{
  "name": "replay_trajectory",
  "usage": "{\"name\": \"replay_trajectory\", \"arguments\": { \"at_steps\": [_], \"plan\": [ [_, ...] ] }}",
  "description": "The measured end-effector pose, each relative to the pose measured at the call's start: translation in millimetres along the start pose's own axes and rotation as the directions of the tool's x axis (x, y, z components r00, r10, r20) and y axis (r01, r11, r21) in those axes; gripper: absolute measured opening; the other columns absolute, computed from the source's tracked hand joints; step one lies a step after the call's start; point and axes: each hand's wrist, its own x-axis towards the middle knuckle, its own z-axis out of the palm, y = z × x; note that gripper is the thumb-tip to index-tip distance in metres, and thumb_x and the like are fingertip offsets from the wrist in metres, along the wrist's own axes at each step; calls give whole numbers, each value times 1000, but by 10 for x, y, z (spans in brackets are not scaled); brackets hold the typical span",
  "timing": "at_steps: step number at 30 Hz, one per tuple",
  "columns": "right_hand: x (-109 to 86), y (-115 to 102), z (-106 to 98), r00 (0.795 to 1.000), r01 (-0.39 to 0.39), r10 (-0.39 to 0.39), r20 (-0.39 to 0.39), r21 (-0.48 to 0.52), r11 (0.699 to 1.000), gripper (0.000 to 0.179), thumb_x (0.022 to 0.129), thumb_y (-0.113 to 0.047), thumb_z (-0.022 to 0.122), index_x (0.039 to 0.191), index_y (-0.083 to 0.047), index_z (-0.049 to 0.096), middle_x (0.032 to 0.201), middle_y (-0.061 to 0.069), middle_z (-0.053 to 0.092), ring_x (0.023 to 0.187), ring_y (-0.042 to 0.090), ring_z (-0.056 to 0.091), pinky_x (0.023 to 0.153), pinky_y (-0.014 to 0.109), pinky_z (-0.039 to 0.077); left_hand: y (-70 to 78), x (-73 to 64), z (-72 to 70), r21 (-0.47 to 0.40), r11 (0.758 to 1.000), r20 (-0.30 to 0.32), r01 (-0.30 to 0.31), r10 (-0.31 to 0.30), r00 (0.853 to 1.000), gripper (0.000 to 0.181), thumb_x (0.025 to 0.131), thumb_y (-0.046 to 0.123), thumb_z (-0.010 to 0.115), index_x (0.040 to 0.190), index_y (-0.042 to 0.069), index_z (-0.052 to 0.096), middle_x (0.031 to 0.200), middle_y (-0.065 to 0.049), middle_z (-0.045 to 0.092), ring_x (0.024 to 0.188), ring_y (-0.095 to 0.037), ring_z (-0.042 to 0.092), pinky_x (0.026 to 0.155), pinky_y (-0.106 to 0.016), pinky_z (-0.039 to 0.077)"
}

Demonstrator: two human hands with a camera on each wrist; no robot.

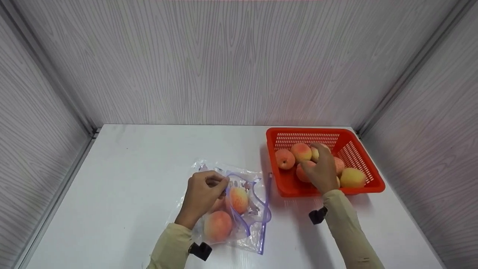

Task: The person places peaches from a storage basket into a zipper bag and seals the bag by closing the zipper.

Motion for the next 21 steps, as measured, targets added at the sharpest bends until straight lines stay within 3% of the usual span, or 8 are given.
{"name": "replay_trajectory", "arguments": {
  "at_steps": [3, 9, 15, 21],
  "plan": [
    [53, 135, 49, 993, -57, 65, 98, -82, 995, 65, 88, -3, 72, 147, 3, 43, 141, 23, 53, 125, 39, 50, 113, 57, 37, -4, 3, -5, 0, 1000, -6, 8, -8, 1000, 10, 92, 6, 72, 85, 0, 74, 74, -6, 72, 61, -18, 69, 60, -29, 61],
    [58, 394, 100, 955, -107, 165, 246, -235, 966, 66, 91, -6, 70, 147, 7, 37, 137, 28, 52, 121, 43, 50, 110, 61, 38, -7, -5, 6, 10, 1000, -4, 15, -15, 1000, 10, 92, 7, 72, 83, 4, 75, 73, -4, 72, 62, -18, 69, 60, -29, 61],
    [41, 487, 99, 927, -160, 250, 281, -308, 938, 45, 92, -6, 66, 131, 4, 47, 120, 23, 59, 106, 38, 55, 101, 55, 47, -13, -9, 15, 13, 1000, 1, 12, -12, 1000, 9, 92, 7, 72, 83, 4, 75, 73, -5, 72, 63, -17, 70, 61, -29, 61],
    [63, 473, 107, 936, -159, 232, 263, -272, 949, 34, 90, -5, 69, 119, 2, 53, 105, 18, 61, 96, 33, 56, 88, 45, 51, -17, 1, 27, 14, 1000, -4, 4, -4, 1000, 9, 91, 7, 72, 84, 4, 75, 75, -5, 72, 64, -17, 70, 61, -29, 61]
  ]
}}
